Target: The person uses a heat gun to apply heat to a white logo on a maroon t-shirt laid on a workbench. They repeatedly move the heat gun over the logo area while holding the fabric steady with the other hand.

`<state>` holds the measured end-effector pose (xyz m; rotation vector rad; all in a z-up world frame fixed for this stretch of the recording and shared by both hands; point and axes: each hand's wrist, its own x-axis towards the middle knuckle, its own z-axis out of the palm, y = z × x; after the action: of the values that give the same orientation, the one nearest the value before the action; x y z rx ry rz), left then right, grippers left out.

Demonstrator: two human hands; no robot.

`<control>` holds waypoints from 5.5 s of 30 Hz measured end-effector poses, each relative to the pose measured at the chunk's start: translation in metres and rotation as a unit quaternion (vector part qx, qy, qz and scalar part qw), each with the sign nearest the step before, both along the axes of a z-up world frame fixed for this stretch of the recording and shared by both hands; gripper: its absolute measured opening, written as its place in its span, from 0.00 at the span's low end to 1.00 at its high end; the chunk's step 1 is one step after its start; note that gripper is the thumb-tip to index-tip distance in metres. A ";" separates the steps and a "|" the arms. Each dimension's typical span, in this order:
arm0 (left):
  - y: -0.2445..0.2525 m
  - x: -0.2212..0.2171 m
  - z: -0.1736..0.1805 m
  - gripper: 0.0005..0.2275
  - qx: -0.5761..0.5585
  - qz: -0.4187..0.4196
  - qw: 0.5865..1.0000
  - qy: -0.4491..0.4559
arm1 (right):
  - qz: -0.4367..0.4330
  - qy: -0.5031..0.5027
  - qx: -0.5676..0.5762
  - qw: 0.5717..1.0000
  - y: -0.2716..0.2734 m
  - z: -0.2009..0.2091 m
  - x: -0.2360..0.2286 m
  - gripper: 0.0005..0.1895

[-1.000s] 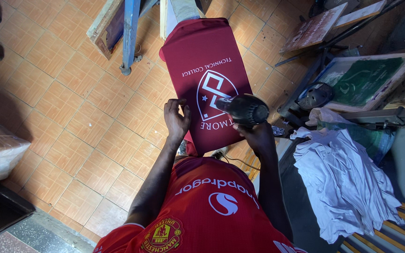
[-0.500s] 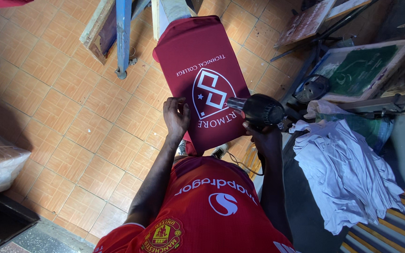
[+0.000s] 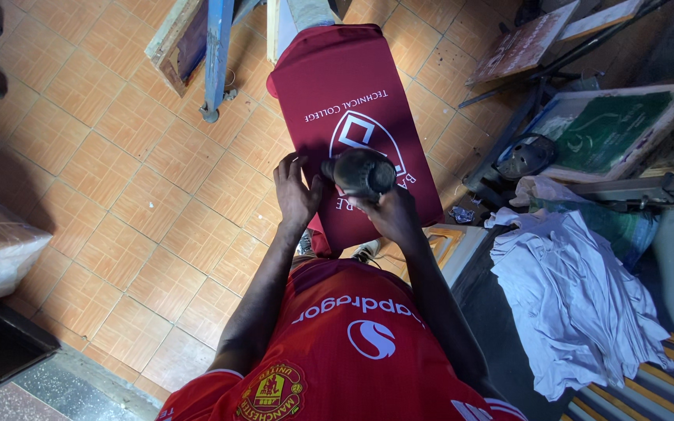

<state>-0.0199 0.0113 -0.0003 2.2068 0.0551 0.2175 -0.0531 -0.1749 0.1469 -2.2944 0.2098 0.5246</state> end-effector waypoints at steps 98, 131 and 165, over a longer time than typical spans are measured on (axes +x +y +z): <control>-0.008 -0.005 -0.019 0.05 -0.023 -0.038 0.998 -0.034 | -0.109 -0.005 -0.090 0.990 -0.101 0.001 -0.032 0.19; -0.004 0.000 -0.022 0.05 -0.081 0.020 0.996 0.017 | -0.049 -0.010 -0.026 0.998 -0.047 -0.002 0.057 0.14; -0.009 0.028 -0.009 0.14 -0.027 -0.052 0.998 -0.001 | 0.018 -0.044 -0.011 0.999 0.008 -0.013 0.107 0.19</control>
<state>0.0085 0.0023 -0.0095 2.1483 -0.0548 0.1576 0.0539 -0.1669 0.1344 -2.3401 0.1308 0.4403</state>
